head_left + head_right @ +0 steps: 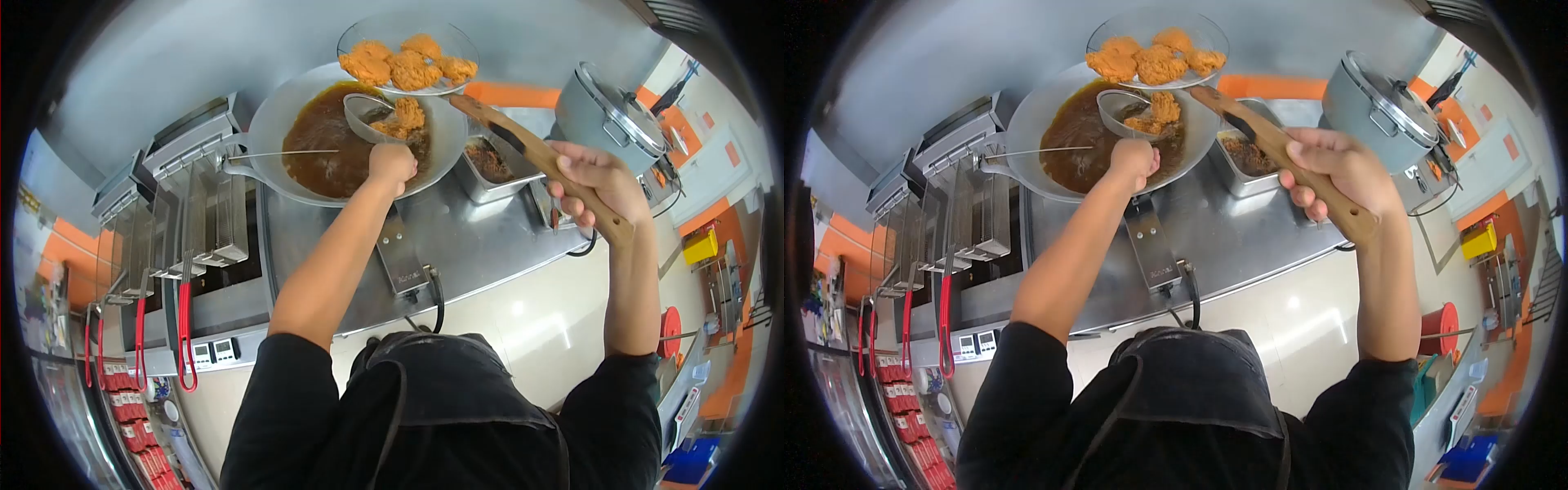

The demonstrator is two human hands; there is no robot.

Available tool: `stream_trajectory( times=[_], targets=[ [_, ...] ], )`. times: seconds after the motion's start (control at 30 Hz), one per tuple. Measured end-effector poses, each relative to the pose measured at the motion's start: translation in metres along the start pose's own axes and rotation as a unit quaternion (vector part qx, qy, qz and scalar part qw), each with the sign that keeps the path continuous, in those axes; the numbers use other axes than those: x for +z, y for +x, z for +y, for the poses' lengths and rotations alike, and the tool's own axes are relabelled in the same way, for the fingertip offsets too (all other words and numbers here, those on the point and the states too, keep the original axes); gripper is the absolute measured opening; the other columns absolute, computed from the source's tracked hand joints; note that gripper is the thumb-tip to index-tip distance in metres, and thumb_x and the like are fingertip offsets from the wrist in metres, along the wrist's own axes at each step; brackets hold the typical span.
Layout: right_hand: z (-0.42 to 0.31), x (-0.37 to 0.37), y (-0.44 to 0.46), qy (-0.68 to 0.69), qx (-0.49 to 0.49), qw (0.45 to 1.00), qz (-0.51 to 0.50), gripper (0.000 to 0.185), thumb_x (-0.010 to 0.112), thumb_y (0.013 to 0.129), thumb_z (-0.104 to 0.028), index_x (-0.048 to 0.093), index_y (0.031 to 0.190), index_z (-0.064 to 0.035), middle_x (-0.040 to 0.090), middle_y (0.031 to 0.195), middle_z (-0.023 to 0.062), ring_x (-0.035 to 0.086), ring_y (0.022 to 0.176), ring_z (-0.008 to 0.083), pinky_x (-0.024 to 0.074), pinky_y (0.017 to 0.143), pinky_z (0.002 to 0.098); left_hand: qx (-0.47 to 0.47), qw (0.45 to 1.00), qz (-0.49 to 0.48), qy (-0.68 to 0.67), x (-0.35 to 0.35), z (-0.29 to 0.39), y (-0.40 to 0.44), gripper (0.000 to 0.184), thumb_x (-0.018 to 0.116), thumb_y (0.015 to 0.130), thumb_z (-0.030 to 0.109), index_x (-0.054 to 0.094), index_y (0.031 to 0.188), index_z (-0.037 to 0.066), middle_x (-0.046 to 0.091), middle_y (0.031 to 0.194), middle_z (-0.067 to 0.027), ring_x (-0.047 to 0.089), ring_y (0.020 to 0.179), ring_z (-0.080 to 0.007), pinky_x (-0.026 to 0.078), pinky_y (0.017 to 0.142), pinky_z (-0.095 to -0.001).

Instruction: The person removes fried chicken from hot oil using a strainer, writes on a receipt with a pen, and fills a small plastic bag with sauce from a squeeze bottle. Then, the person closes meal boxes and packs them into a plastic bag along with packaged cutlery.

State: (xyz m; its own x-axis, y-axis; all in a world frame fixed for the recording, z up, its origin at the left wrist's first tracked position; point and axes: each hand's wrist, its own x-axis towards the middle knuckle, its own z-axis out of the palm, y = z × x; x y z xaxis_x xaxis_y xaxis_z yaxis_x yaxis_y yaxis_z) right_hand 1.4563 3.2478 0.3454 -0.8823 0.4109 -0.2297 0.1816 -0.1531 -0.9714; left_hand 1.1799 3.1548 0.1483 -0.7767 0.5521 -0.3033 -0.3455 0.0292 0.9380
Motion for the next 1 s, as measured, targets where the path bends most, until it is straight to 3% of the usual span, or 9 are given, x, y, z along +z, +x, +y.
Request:
stream_trajectory(
  times=[0.03,0.1,0.17,0.23,0.27,0.43,0.5,0.73,1.0],
  targets=[
    [-0.002,0.002,0.001,-0.001,-0.002,1.0,0.0,0.039,0.054,0.097,-0.012,0.049,0.131,0.0063,0.06,0.075,0.0093,0.053,0.051,0.01,0.0413,0.038,0.0199,-0.041,0.988,0.03,-0.148,0.005,0.007,-0.003,0.01,0.05,0.081,-0.007,0.06,0.078,-0.004,0.055,0.063,-0.0161,0.057,0.055,-0.0216,0.046,0.051,-0.0319],
    [-0.004,0.008,0.004,-0.022,0.011,0.999,0.042,0.042,0.055,0.098,-0.015,0.047,0.134,0.0046,0.06,0.074,0.0098,0.053,0.046,0.0083,0.0388,0.034,0.0183,-0.037,0.98,0.036,-0.193,0.018,0.025,-0.011,0.011,0.047,0.084,-0.007,0.057,0.086,-0.004,0.055,0.069,-0.0144,0.055,0.057,-0.019,0.045,0.051,-0.0284],
    [0.001,0.008,0.007,-0.017,0.025,0.999,0.033,0.041,0.055,0.098,-0.015,0.047,0.134,0.0046,0.061,0.074,0.0099,0.053,0.046,0.0086,0.0385,0.034,0.0185,-0.055,0.965,0.056,-0.25,0.018,0.014,-0.018,0.013,0.043,0.087,-0.007,0.053,0.094,-0.003,0.055,0.075,-0.0126,0.053,0.058,-0.0164,0.044,0.051,-0.0249],
    [-0.005,0.005,0.015,-0.011,0.013,1.0,0.023,0.041,0.055,0.098,-0.015,0.047,0.134,0.0046,0.061,0.074,0.0101,0.054,0.046,0.0089,0.0381,0.034,0.0187,-0.088,0.957,-0.006,-0.278,0.018,0.016,-0.003,0.02,0.037,0.089,-0.006,0.047,0.106,-0.002,0.055,0.087,-0.0121,0.052,0.062,-0.0144,0.044,0.05,-0.0228],
    [-0.004,0.001,0.016,0.002,0.021,1.0,0.0,0.041,0.055,0.097,-0.013,0.048,0.133,0.0055,0.06,0.076,0.0103,0.054,0.05,0.0099,0.04,0.037,0.0201,-0.085,0.953,0.006,-0.292,0.02,0.015,-0.003,0.02,0.036,0.089,-0.007,0.047,0.104,-0.001,0.055,0.086,-0.0123,0.052,0.063,-0.0139,0.044,0.051,-0.0231],
    [-0.004,-0.004,0.018,-0.007,0.033,0.999,-0.007,0.041,0.055,0.096,-0.01,0.049,0.133,0.0063,0.059,0.077,0.0105,0.054,0.053,0.011,0.0418,0.04,0.0213,-0.095,0.948,-0.002,-0.303,0.013,0.003,-0.007,0.018,0.037,0.09,-0.006,0.047,0.103,-0.001,0.054,0.087,-0.0117,0.049,0.063,-0.0127,0.042,0.051,-0.0225],
    [-0.004,-0.007,0.021,0.0,0.018,1.0,-0.021,0.04,0.055,0.096,-0.01,0.049,0.133,0.0057,0.059,0.077,0.0102,0.054,0.053,0.0107,0.0419,0.04,0.0209,-0.034,0.957,-0.035,-0.285,0.004,0.005,-0.027,0.016,0.034,0.088,-0.008,0.049,0.091,-0.005,0.051,0.08,-0.0096,0.047,0.062,-0.0115,0.038,0.048,-0.0207],
    [-0.008,-0.017,0.033,-0.006,-0.004,1.0,-0.005,0.038,0.054,0.097,-0.012,0.048,0.131,0.0045,0.06,0.076,0.0105,0.05,0.047,0.0084,0.0372,0.034,0.0189,0.008,0.951,0.014,-0.308,-0.064,0.029,-0.063,0.01,0.044,0.093,0.0,0.052,0.087,-0.003,0.051,0.08,-0.0061,0.046,0.063,-0.0076,0.036,0.048,-0.017],
    [-0.002,-0.03,0.039,-0.03,-0.002,0.999,-0.018,0.039,0.054,0.097,-0.013,0.05,0.131,0.0043,0.06,0.073,0.0078,0.051,0.048,0.0079,0.0385,0.035,0.0185,0.133,0.95,0.119,-0.257,-0.118,0.089,-0.102,0.014,0.04,0.091,-0.003,0.048,0.102,-0.001,0.054,0.085,-0.0079,0.049,0.068,-0.0102,0.038,0.053,-0.0195]
  ],
)
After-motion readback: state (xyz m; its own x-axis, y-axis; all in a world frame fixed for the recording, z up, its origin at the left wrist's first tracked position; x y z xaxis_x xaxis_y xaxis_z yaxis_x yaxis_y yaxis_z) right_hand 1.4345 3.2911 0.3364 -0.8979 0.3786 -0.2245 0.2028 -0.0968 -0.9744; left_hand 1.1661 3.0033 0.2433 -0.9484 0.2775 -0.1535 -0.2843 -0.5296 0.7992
